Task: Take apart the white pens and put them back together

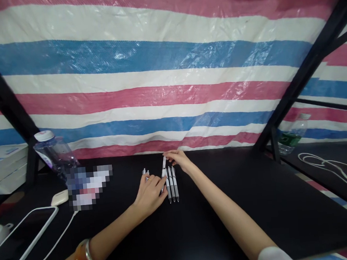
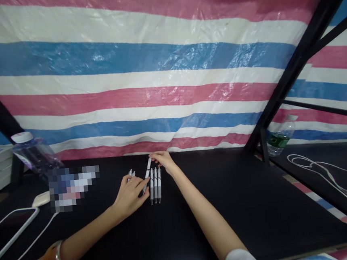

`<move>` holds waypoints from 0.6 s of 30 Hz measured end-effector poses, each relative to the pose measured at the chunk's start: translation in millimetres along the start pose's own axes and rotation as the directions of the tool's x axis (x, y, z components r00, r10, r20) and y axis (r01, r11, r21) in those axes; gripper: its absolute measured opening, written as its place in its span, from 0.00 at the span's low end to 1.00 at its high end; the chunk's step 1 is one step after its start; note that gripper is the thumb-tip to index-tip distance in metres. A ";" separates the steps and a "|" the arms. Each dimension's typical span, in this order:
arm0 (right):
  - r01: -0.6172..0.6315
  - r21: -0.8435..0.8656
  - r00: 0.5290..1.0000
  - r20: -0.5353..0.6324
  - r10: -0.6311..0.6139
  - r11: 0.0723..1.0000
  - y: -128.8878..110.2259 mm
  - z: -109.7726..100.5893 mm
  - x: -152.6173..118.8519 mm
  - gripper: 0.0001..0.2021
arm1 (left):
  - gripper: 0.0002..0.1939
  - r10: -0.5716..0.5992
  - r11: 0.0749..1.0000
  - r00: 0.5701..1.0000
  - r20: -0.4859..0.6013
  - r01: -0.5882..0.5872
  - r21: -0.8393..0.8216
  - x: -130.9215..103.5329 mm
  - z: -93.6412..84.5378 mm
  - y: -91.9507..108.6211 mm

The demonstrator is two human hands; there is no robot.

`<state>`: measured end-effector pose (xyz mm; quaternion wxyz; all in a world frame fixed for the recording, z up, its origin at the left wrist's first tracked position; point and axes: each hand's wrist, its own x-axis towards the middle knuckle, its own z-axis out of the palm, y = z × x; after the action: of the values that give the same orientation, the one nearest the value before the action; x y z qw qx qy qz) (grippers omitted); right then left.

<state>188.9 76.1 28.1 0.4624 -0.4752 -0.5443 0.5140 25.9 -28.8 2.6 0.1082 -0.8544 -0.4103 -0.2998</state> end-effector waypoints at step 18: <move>0.135 -0.183 0.943 0.325 -0.069 0.974 18.0 4.8 24.9 0.03 | 0.16 -0.172 0.983 0.982 0.079 0.165 0.085 -7.8 -0.9 26.2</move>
<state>181.8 100.7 10.3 0.3442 -0.4021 -0.6849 0.5007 41.9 -50.9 0.2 0.0978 -0.8238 -0.4970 -0.2544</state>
